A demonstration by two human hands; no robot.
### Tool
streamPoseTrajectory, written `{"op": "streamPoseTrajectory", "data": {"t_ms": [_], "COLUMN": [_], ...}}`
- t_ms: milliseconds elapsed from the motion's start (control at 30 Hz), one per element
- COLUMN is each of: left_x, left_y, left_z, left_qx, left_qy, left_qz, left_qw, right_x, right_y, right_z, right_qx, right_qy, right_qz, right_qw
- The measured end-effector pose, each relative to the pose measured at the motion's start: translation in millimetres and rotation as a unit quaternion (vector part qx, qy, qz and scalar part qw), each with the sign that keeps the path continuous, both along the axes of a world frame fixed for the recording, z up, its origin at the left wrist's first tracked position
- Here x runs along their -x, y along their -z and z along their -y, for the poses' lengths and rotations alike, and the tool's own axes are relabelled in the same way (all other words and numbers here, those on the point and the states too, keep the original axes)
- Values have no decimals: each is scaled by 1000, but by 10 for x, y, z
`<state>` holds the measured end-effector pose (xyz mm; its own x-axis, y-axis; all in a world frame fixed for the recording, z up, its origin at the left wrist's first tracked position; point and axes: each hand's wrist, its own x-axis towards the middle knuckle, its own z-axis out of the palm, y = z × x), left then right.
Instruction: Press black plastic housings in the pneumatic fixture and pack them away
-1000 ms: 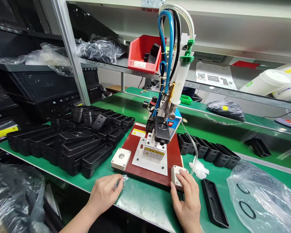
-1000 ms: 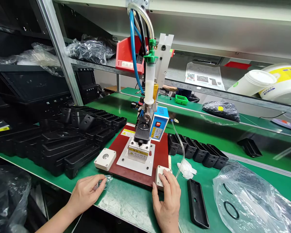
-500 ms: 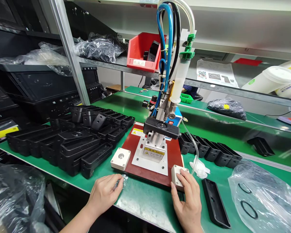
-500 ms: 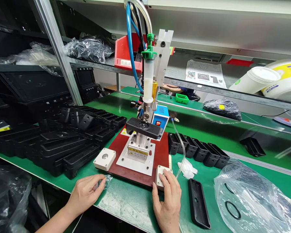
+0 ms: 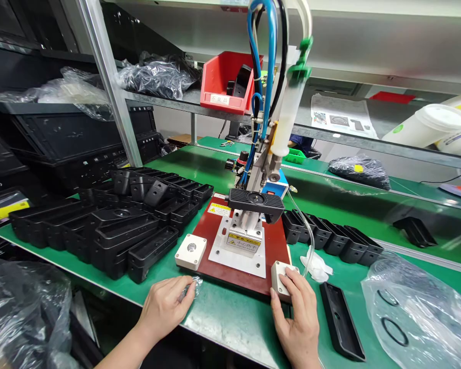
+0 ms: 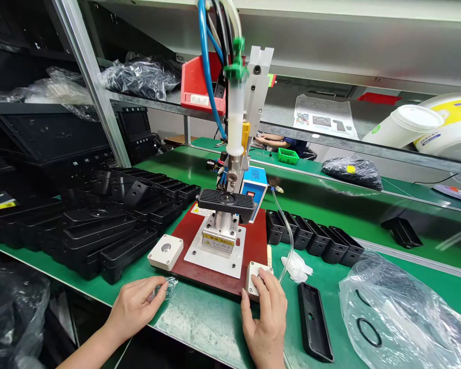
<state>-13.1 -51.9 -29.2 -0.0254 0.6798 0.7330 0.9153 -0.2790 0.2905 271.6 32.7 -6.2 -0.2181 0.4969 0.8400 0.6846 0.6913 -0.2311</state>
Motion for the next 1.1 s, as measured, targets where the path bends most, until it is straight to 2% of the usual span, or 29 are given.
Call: {"op": "streamPoseTrajectory", "data": {"t_ms": [1100], "left_x": [3], "left_y": [19], "left_z": [-7], "left_qx": [14], "left_qy": [3], "left_qz": [5], "left_qw": [1000], "right_x": [-2], "right_y": [12], "right_z": [4], "right_qx": [2], "right_qy": [-3], "right_qz": [2], "right_qw": [1000]}}
